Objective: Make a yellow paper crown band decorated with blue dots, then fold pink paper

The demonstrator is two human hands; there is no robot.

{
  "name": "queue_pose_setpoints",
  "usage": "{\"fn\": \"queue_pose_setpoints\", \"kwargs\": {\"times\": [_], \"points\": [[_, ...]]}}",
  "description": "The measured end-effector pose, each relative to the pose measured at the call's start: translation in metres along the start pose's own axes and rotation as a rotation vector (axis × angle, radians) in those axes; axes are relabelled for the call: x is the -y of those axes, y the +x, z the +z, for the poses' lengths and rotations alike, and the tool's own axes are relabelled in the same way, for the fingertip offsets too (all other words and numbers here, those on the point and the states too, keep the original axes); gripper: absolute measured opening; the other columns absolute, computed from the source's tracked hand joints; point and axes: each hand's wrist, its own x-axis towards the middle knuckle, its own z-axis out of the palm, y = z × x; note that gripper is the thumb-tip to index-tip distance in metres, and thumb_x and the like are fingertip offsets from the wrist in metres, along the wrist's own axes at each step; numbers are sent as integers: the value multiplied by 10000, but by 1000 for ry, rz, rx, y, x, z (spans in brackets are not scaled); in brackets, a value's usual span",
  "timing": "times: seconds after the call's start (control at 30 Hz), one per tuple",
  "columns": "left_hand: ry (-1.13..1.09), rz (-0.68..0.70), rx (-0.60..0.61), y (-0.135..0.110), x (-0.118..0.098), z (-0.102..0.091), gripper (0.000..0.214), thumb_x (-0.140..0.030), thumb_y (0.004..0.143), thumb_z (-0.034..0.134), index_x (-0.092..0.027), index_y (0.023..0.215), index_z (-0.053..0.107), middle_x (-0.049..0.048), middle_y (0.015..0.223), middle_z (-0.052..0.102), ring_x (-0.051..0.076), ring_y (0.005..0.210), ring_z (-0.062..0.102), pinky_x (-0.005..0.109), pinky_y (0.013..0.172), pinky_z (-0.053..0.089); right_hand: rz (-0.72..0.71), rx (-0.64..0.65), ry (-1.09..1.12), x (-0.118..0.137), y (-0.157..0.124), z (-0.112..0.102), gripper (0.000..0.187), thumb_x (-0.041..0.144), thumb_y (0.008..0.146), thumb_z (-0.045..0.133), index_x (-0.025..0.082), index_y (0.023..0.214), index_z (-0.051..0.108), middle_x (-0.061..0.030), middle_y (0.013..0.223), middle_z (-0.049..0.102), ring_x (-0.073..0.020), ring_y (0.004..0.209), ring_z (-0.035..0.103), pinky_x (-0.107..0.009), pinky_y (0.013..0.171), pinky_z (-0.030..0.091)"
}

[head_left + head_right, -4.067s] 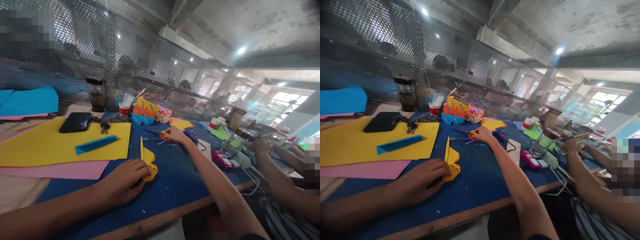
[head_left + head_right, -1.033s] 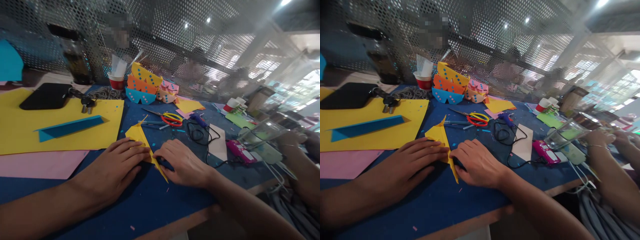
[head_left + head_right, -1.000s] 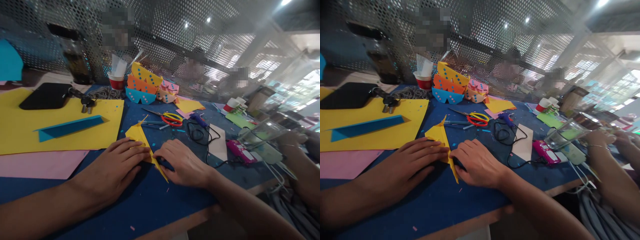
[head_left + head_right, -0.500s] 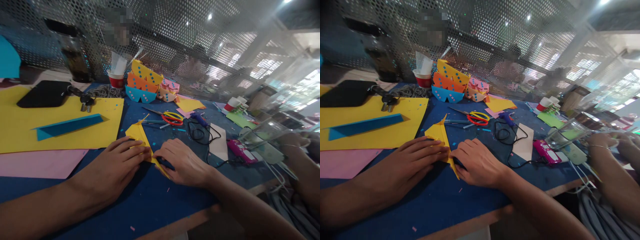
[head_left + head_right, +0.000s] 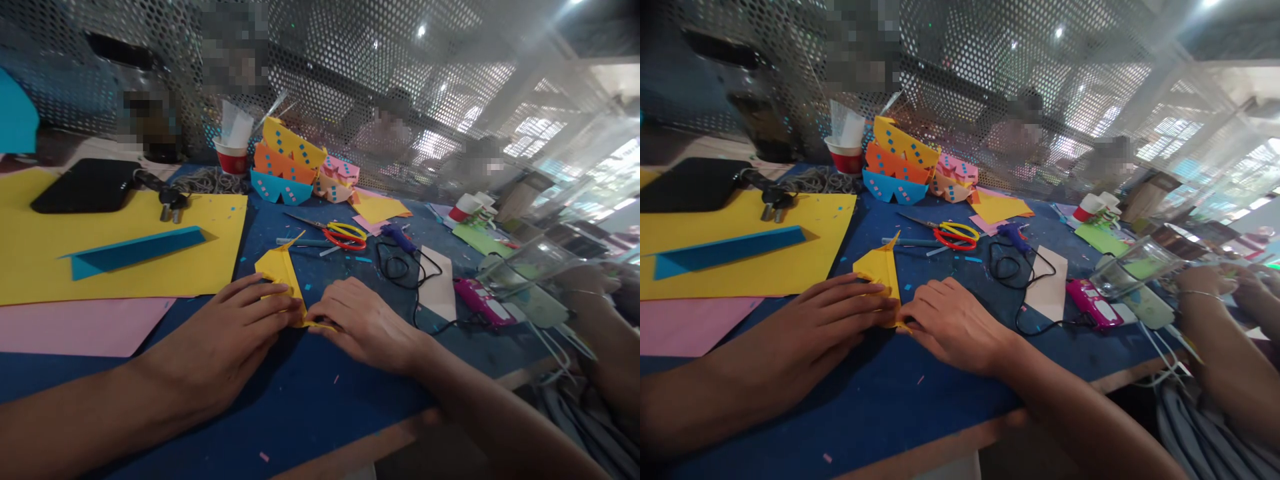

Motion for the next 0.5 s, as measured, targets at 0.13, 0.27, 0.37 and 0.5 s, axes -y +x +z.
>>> {"fn": "queue_pose_setpoints", "kwargs": {"times": [0.13,0.27,0.37,0.5], "points": [[-28,-4,-10,1,-1,0,489,-111,981,517,-300,1417,636,7,1406,723,221,1320,634,447,1229,398,9,-11,14,0,1,1,232,334,1104,503,181,1132,675,-69,1005,696,-203,965,604,-345,863,416],[-34,12,-11,1,-1,-1,473,-118,988,508,-281,1411,641,17,1418,716,221,1321,634,438,1231,392,37,-41,95,0,2,3,223,352,1098,524,185,1085,671,-59,1006,717,-197,975,626,-336,869,423],[-24,16,3,0,-2,-2,471,-115,991,500,-272,1414,635,19,1437,703,218,1342,618,438,1240,375,88,-55,160,-1,3,5,204,357,1082,562,186,1045,666,-51,1003,717,-189,957,634,-330,867,429],[-26,5,1,-1,-3,-2,481,-107,983,505,-275,1413,640,16,1433,706,228,1356,609,442,1245,372,155,-81,190,-3,4,10,203,369,1063,602,193,972,648,-40,962,697,-181,909,625,-319,818,424]]}}
